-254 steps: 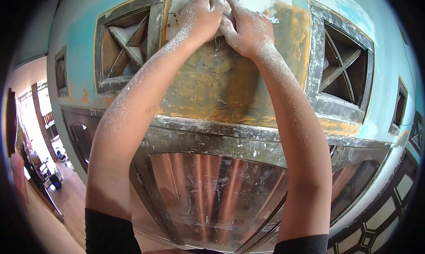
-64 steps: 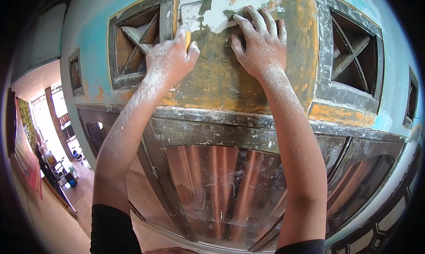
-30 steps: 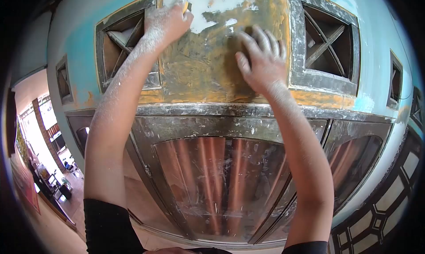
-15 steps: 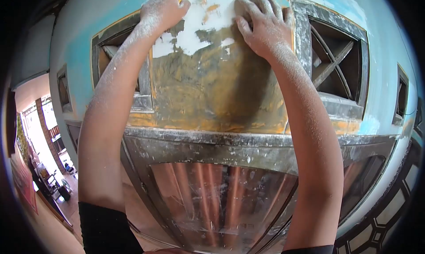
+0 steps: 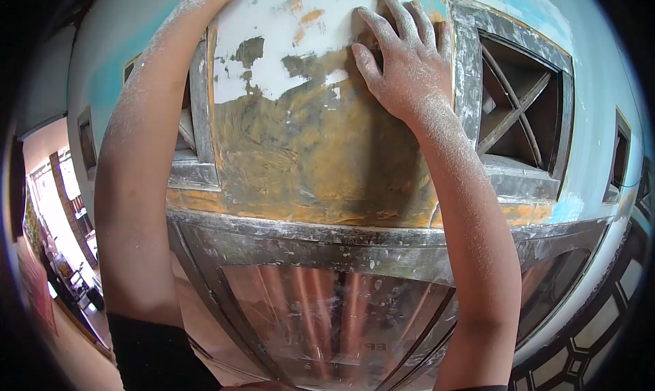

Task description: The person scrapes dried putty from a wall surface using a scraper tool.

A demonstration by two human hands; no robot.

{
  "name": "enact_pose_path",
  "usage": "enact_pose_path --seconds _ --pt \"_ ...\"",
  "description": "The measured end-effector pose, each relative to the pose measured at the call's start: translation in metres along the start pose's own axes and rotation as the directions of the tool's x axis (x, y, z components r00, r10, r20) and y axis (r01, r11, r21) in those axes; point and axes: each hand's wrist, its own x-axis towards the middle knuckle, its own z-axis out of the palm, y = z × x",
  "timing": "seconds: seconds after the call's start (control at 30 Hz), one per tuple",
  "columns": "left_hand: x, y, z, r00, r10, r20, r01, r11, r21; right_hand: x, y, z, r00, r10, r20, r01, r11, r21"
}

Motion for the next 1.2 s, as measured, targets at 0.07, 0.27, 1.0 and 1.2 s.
enact_pose_path --seconds 0.07,0.27,1.0,1.2 --pt "-0.017 0.015 -0.011 1.000 0.021 0.011 -0.021 0.999 0.050 -0.005 0.000 -0.001 1.000 -0.002 0.003 0.002 0.999 0.043" --pt "-0.019 0.015 -0.025 0.999 0.042 0.033 -0.046 0.993 0.113 -0.008 -0.001 -0.004 1.000 -0.011 0.014 0.010 0.998 0.066" --pt "0.000 0.039 -0.008 0.997 0.080 0.021 -0.082 0.992 0.097 -0.013 -0.006 -0.009 0.998 0.050 0.043 -0.053 0.996 0.067" --pt "0.038 0.028 0.005 0.999 0.037 -0.025 -0.034 0.995 0.095 -0.012 -0.008 -0.012 0.996 0.067 0.059 -0.071 0.995 0.063"
